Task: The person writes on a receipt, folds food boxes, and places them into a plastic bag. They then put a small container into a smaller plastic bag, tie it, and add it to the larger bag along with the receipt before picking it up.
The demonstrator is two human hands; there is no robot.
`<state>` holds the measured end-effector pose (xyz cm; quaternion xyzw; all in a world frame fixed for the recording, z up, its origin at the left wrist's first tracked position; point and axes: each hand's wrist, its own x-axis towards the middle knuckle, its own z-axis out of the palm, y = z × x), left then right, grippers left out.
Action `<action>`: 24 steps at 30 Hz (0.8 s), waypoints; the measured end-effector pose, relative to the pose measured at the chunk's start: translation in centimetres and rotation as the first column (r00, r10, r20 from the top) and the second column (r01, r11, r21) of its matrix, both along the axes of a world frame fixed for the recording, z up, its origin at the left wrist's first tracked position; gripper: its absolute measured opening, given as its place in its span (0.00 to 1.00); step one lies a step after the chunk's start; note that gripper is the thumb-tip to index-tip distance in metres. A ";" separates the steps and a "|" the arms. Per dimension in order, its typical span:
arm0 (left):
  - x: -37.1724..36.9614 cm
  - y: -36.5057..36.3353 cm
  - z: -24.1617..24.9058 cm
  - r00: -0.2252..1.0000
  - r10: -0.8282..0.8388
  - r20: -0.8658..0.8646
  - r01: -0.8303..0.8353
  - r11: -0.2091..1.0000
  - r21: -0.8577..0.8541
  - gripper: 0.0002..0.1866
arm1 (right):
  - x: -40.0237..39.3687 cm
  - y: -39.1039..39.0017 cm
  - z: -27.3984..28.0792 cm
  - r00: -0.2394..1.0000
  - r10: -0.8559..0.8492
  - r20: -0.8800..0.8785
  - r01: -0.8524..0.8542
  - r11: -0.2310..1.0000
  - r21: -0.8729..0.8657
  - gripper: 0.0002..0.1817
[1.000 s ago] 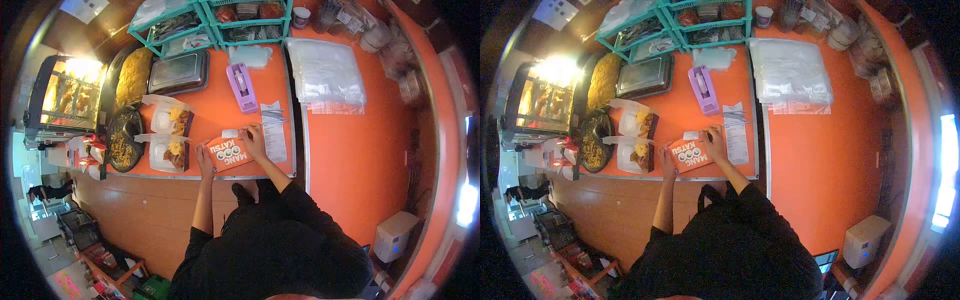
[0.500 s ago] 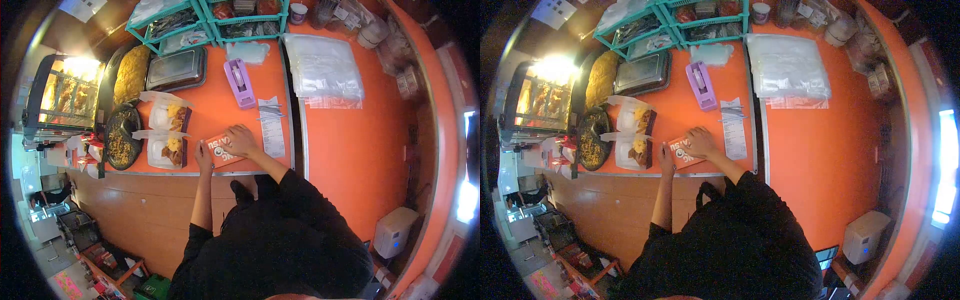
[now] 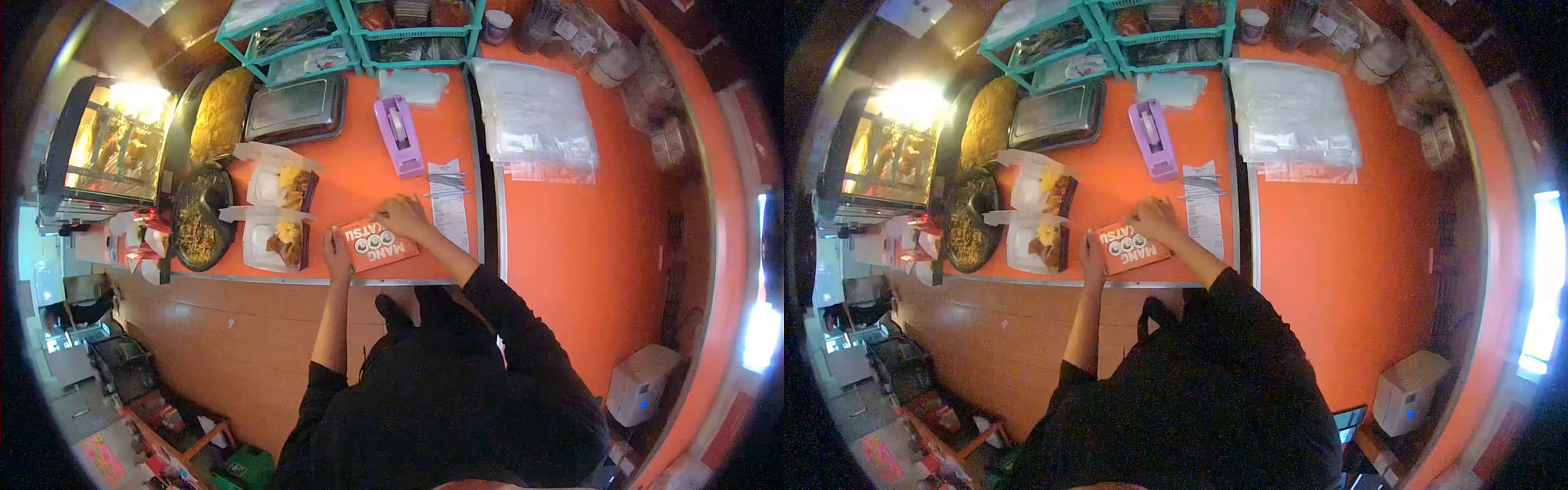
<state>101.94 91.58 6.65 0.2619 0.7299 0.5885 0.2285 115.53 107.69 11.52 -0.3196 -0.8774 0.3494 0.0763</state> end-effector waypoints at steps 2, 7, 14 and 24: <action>0.3 0.1 0.5 1.000 0.022 -0.021 -0.023 1.000 -0.015 0.17 | 0.9 -0.2 -0.4 0.999 -0.039 -0.035 0.041 0.996 0.084 0.23; -0.6 -0.2 -0.3 0.997 -0.041 0.059 0.046 0.995 -0.087 0.17 | 2.0 -0.1 0.7 0.996 0.061 0.065 -0.080 0.937 0.339 0.34; -1.3 -1.1 0.1 0.944 -0.116 0.308 0.082 0.989 0.123 0.16 | 0.8 -5.7 4.0 0.895 0.379 0.235 -0.445 0.790 0.422 0.68; -4.4 -8.1 2.1 0.750 0.646 -0.142 -0.661 0.723 -0.201 0.30 | 19.4 -0.5 16.2 0.746 -0.645 0.164 0.477 0.690 0.545 0.60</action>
